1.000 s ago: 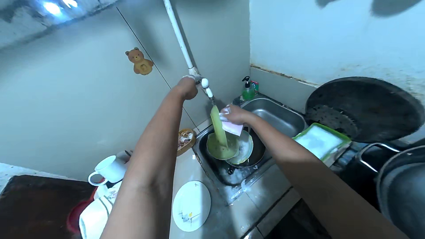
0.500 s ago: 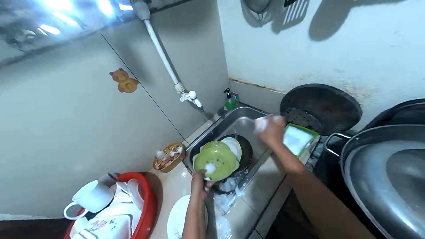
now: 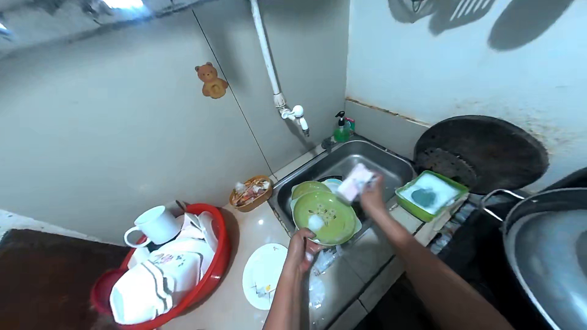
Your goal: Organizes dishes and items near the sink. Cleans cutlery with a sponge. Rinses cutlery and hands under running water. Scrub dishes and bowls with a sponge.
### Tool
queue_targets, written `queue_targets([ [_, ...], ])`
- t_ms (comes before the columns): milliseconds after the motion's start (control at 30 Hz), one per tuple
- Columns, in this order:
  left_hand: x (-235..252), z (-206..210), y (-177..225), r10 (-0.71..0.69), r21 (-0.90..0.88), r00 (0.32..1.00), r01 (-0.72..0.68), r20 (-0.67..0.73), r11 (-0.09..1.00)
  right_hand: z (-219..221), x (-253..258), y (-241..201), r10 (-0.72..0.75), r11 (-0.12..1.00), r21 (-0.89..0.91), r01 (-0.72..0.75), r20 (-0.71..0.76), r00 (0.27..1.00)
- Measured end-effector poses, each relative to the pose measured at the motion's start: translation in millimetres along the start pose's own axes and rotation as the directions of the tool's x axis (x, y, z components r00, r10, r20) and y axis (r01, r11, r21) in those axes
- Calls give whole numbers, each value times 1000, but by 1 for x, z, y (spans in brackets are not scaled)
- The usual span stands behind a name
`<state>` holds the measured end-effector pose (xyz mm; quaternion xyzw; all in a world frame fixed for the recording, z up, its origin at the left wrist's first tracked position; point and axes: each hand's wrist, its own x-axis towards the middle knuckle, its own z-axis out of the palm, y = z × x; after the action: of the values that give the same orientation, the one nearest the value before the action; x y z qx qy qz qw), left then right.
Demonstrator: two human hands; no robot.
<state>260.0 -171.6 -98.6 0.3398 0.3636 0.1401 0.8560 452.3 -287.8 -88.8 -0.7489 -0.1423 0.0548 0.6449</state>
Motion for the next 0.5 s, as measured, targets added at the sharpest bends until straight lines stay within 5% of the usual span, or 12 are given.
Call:
queue_targets([
  [100,1,-1,-5,28,57,999,-30,43,998,56,-38,11,-42,997,-53,61,310,950],
  [233,4,-22,9,185,61,978,-180,-95,982,68,-78,-1,-63,932,-234,276,646,760],
  [367,-8,-33,10,185,66,979,-180,-85,981,54,-69,-9,107,896,-373,243,709,697],
  [500,-21,-17,-11,95,260,995,-81,-41,962,83,-62,-20,177,906,-397,144,668,723],
])
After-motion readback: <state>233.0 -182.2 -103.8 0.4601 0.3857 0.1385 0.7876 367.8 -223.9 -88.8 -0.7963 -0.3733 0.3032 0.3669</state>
